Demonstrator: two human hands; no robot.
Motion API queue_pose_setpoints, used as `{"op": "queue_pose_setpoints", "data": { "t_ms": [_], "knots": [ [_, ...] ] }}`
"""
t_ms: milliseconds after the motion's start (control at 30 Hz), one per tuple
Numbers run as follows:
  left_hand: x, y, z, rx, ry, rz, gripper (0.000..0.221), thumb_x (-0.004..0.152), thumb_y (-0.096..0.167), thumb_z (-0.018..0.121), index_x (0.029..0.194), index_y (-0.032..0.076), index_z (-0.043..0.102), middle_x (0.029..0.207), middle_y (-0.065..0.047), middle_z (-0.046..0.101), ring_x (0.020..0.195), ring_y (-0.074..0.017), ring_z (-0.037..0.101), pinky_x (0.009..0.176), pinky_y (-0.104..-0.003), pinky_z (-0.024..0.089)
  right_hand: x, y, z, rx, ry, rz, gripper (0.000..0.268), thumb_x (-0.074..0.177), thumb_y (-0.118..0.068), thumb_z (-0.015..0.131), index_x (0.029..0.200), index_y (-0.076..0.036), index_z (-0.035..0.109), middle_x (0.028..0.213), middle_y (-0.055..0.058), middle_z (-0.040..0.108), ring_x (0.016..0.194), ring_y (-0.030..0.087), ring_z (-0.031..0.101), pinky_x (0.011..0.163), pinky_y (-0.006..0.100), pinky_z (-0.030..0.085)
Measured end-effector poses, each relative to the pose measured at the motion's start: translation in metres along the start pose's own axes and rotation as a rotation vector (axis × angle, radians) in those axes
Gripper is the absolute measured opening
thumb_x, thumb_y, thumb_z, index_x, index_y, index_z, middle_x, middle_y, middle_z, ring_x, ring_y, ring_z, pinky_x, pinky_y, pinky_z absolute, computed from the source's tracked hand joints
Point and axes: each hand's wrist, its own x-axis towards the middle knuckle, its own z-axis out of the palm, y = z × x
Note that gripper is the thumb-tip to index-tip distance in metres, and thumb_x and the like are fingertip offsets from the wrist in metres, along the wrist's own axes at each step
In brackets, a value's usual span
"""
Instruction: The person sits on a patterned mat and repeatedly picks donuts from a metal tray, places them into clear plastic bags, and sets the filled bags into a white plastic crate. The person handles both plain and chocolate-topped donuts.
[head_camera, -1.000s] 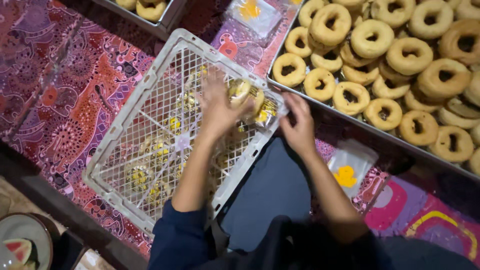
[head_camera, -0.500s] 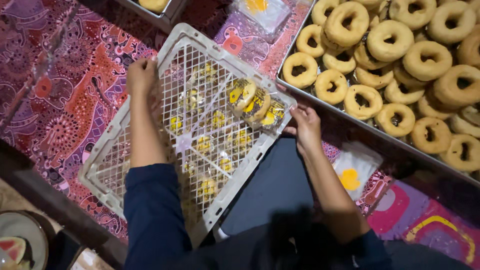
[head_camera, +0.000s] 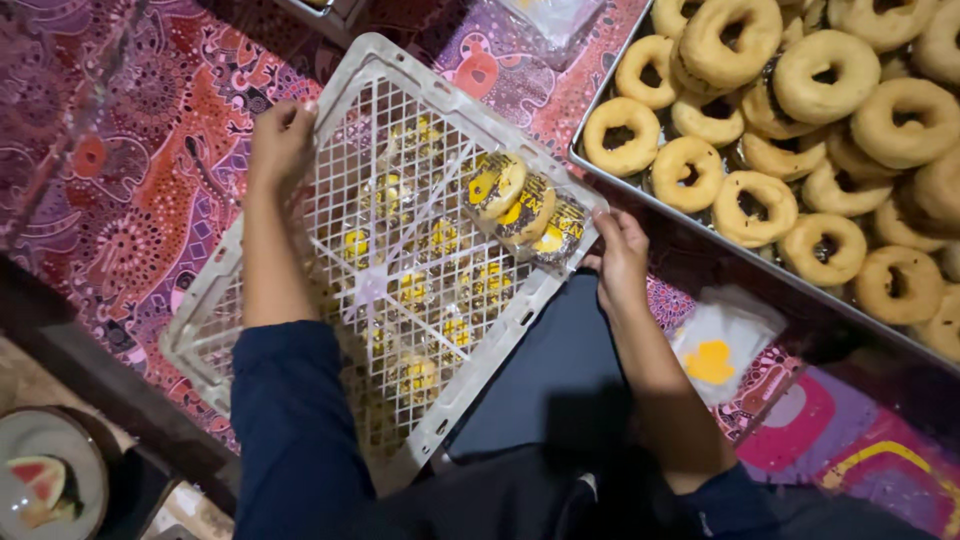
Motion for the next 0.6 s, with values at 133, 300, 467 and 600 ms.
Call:
{"op": "queue_pose_setpoints", "data": {
  "t_ms": [133, 300, 467, 600],
  "knots": [
    [-0.028, 0.017, 0.012, 0.512, 0.361, 0.298, 0.039, 0.098, 0.046, 0.072, 0.099, 0.008, 0.078, 0.08, -0.013, 0.072, 0.069, -0.0283, 0.066, 0.063, -0.044, 0.049, 0.0, -0.012, -0.002, 0.035, -0.027, 0.023, 0.025, 0.1, -0.022, 0.061, 0.117, -0.004, 0.064, 0.096, 0.0, 0.071, 0.075, 0.008, 0.07, 0.053, 0.026, 0.058],
    [-0.01, 0.008, 0.003, 0.179, 0.024, 0.053, 0.046, 0.101, 0.049, 0.065, 0.093, 0.004, 0.073, 0.075, -0.014, 0.069, 0.065, -0.0218, 0.063, 0.062, -0.04, 0.048, 0.003, -0.004, -0.015, 0.011, -0.117, 0.001, 0.027, 0.102, -0.021, 0.064, 0.12, -0.001, 0.066, 0.088, 0.006, 0.068, 0.065, 0.011, 0.065, 0.055, 0.029, 0.059],
    [0.016, 0.008, 0.006, 0.252, 0.035, -0.002, 0.061, 0.104, 0.056, 0.065, 0.079, 0.0, 0.072, 0.068, -0.019, 0.065, 0.062, -0.0294, 0.061, 0.062, -0.045, 0.045, 0.011, -0.004, -0.016, -0.009, -0.101, 0.006, 0.027, 0.101, -0.024, 0.064, 0.118, -0.003, 0.065, 0.091, 0.005, 0.07, 0.064, 0.011, 0.066, 0.053, 0.029, 0.059],
    [0.009, 0.036, 0.006, 0.477, 0.23, -0.036, 0.059, 0.097, 0.061, 0.07, 0.085, 0.003, 0.076, 0.076, -0.023, 0.069, 0.069, -0.0381, 0.065, 0.066, -0.05, 0.049, 0.007, 0.002, -0.005, 0.027, -0.065, -0.005, 0.026, 0.099, -0.025, 0.065, 0.117, -0.006, 0.065, 0.093, 0.004, 0.072, 0.068, 0.011, 0.069, 0.053, 0.028, 0.057]
  ]
}}
